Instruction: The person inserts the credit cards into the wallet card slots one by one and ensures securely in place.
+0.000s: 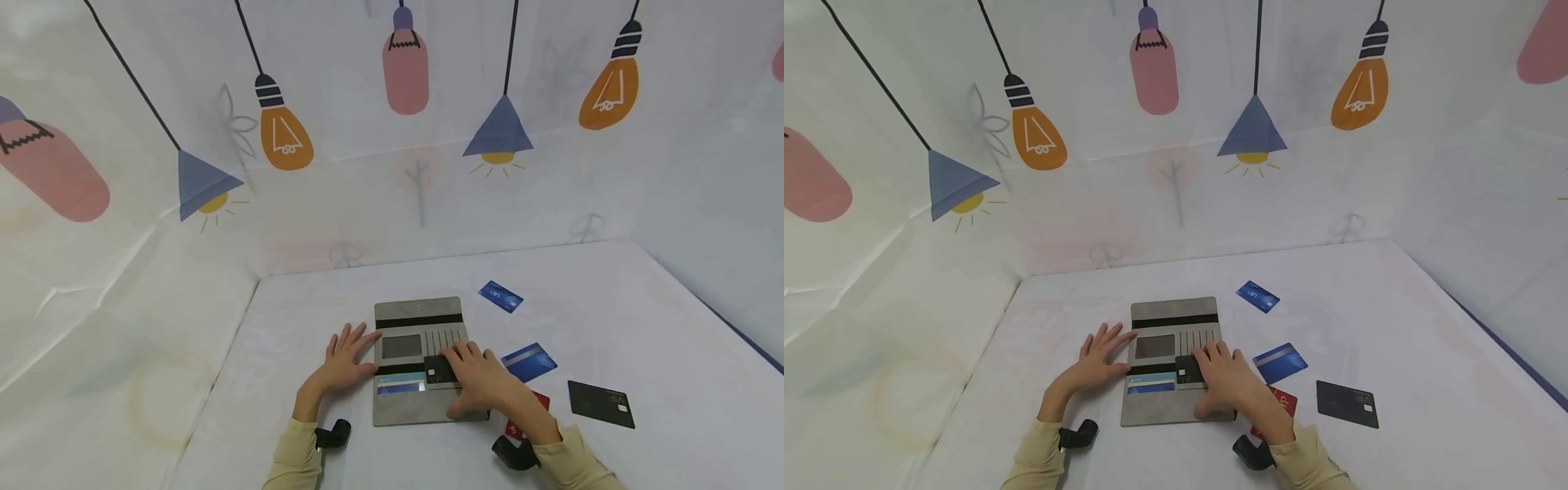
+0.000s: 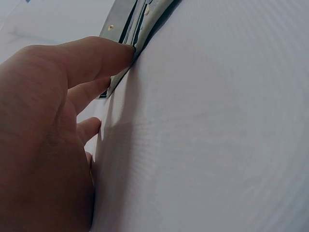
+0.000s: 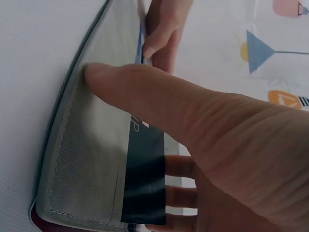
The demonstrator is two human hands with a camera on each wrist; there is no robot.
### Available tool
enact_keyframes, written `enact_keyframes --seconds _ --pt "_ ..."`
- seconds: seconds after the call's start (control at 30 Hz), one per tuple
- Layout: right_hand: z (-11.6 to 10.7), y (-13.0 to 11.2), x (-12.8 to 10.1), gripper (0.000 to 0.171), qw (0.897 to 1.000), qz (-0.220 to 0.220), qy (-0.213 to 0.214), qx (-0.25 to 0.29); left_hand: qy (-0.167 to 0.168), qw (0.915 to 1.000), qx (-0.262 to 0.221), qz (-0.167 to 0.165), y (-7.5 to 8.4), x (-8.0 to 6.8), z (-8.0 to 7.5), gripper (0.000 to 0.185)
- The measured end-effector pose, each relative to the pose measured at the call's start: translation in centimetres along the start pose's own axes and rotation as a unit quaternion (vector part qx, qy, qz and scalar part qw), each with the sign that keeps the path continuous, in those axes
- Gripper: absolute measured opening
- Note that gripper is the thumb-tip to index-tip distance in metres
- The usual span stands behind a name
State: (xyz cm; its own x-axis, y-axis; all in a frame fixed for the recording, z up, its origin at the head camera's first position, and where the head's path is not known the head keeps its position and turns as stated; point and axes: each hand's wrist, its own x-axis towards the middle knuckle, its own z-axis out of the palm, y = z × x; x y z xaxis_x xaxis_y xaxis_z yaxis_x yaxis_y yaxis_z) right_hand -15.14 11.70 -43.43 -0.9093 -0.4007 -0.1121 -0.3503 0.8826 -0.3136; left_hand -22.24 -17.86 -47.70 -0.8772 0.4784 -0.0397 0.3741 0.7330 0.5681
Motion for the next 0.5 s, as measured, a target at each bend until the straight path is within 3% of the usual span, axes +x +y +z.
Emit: enact_keyframes --seconds 0.2,0.5 --pt "-0.08 -0.37 -0.24 0.098 1.000 0.007 -0.003 -0.006 0.000 1.0000 0.002 -0.002 -0.12 -0.10 0.10 0.063" --pt "0.19 -0.45 -0.17 0.090 0.999 -0.004 0.023 -0.034 0.000 1.0000 0.000 -0.003 0.04 -0.11 -0.01 0.063"
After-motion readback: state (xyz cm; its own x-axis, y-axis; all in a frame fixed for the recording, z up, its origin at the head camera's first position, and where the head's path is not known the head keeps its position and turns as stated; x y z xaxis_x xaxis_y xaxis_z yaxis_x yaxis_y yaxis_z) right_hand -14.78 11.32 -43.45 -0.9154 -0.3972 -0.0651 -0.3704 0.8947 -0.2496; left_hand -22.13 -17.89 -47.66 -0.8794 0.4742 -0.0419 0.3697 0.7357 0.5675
